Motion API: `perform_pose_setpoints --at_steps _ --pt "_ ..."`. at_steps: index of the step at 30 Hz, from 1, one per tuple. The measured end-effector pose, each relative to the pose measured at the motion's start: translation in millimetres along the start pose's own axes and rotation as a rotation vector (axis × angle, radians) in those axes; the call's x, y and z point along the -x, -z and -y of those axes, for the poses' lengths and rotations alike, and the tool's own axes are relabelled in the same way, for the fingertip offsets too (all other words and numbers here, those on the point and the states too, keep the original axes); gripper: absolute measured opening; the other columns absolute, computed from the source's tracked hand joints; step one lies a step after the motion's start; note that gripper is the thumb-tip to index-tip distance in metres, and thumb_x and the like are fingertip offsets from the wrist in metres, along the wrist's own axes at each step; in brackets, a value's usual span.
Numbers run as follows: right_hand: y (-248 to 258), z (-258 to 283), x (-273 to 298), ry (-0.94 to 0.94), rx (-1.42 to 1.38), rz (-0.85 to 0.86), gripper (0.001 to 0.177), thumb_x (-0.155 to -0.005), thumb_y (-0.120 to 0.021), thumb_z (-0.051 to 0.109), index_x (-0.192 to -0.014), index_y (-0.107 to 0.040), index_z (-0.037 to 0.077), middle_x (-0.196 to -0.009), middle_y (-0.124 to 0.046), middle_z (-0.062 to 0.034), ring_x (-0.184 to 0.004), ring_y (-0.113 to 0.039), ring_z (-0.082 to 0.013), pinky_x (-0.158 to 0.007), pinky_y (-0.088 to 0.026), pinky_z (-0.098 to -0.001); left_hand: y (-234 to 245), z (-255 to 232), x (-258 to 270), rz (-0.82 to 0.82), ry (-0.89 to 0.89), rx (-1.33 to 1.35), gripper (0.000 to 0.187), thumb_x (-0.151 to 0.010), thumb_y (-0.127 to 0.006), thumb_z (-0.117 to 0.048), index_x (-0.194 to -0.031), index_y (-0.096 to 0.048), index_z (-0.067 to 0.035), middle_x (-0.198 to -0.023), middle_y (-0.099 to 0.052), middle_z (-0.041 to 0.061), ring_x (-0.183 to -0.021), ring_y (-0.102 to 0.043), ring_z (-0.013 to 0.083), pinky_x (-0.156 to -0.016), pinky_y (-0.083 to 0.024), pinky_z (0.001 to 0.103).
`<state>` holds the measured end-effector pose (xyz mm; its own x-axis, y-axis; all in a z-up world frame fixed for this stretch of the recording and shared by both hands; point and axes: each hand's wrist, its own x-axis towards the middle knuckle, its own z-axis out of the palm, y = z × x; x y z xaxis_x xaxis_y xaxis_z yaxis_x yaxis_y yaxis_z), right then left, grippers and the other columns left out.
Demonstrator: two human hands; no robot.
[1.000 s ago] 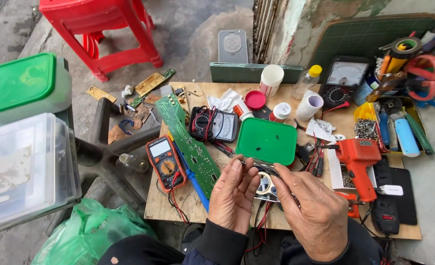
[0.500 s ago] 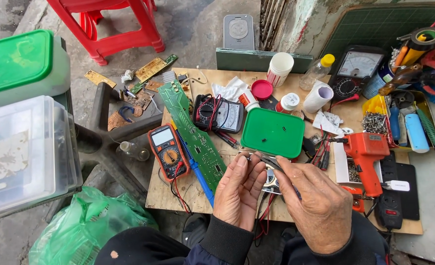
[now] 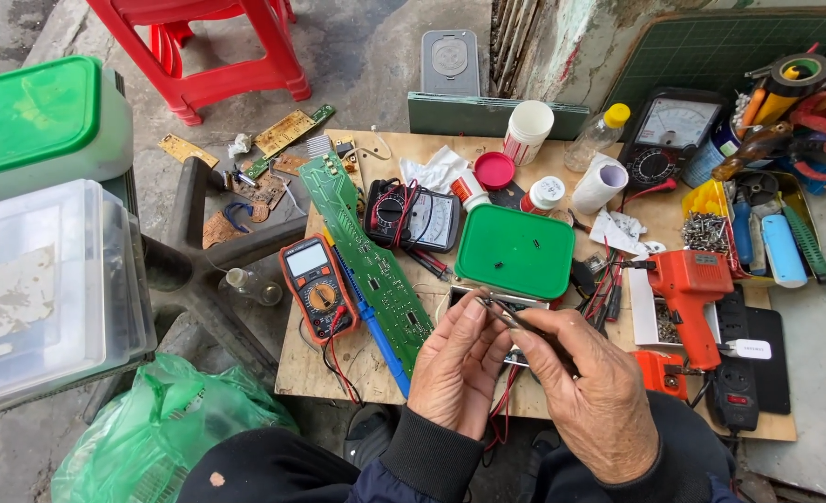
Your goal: Inspecting and testing electronic components and a circuit board using a magnifying glass.
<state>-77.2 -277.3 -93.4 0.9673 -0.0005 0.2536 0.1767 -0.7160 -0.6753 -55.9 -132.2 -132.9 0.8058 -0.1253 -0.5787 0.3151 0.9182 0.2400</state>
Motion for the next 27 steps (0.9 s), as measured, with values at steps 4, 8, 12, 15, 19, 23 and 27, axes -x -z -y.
perform_pose_setpoints --at_steps 4,8,12,15,19,23,27 --pt "2.4 5.7 -2.2 0.168 0.005 -0.011 0.023 -0.105 -0.071 0.022 -0.122 -0.076 0.008 -0.113 -0.081 -0.0042 -0.103 -0.079 -0.0211 -0.092 -0.060 -0.0347 1.0 0.7 2.7 0.069 0.005 -0.065 0.036 -0.099 -0.079 -0.012 -0.132 -0.078 0.001 -0.110 -0.081 0.011 -0.092 -0.075 0.0159 -0.078 -0.064 0.027" --pt "1.3 1.3 -0.1 0.152 0.040 -0.029 0.023 -0.105 -0.070 0.024 -0.121 -0.077 0.009 -0.113 -0.081 -0.0024 -0.102 -0.079 -0.0209 -0.093 -0.059 -0.0346 2.3 1.2 3.7 0.116 0.031 -0.078 0.033 -0.100 -0.078 -0.013 -0.131 -0.078 0.000 -0.113 -0.081 0.010 -0.097 -0.074 0.0157 -0.080 -0.063 0.025" --pt "2.4 3.5 -1.1 0.154 0.027 -0.025 0.022 -0.105 -0.070 0.021 -0.122 -0.077 0.009 -0.114 -0.081 -0.0037 -0.102 -0.080 -0.0212 -0.092 -0.060 -0.0341 1.9 1.4 5.1 0.153 0.021 -0.076 0.029 -0.102 -0.076 -0.011 -0.129 -0.078 0.000 -0.120 -0.081 0.010 -0.103 -0.074 0.0170 -0.082 -0.063 0.026" --pt "2.7 3.0 -1.3 0.138 0.041 -0.033 0.022 -0.105 -0.071 0.023 -0.121 -0.078 0.010 -0.112 -0.082 -0.0021 -0.100 -0.080 -0.0203 -0.091 -0.060 -0.0332 1.7 1.7 5.1 0.154 0.030 -0.061 0.028 -0.101 -0.077 -0.010 -0.127 -0.078 0.001 -0.120 -0.081 0.011 -0.103 -0.074 0.0172 -0.083 -0.062 0.027" --pt "2.9 3.3 -0.6 0.172 0.073 -0.052 0.020 -0.105 -0.071 0.022 -0.120 -0.077 0.010 -0.112 -0.081 -0.0019 -0.099 -0.079 -0.0202 -0.090 -0.059 -0.0331 4.6 2.0 5.4 0.218 0.058 -0.041 0.029 -0.103 -0.075 -0.011 -0.130 -0.076 0.001 -0.124 -0.080 0.011 -0.111 -0.073 0.0174 -0.088 -0.062 0.026" --pt "4.1 7.2 -1.9 0.229 0.080 -0.072 0.017 -0.105 -0.072 0.018 -0.118 -0.077 0.009 -0.109 -0.081 -0.0025 -0.097 -0.078 -0.0197 -0.088 -0.059 -0.0325 7.8 3.6 4.0 0.322 0.047 -0.033 0.029 -0.106 -0.072 -0.013 -0.130 -0.073 0.003 -0.126 -0.076 0.012 -0.113 -0.072 0.0179 -0.093 -0.063 0.027" --pt "5.4 6.4 -1.2 0.254 0.076 -0.090 0.017 -0.104 -0.072 0.016 -0.119 -0.077 0.009 -0.110 -0.081 -0.0038 -0.098 -0.078 -0.0219 -0.088 -0.060 -0.0349 8.7 3.7 4.4 0.336 0.065 -0.032 0.027 -0.106 -0.072 -0.013 -0.128 -0.073 0.003 -0.125 -0.075 0.012 -0.113 -0.072 0.0180 -0.094 -0.064 0.027"
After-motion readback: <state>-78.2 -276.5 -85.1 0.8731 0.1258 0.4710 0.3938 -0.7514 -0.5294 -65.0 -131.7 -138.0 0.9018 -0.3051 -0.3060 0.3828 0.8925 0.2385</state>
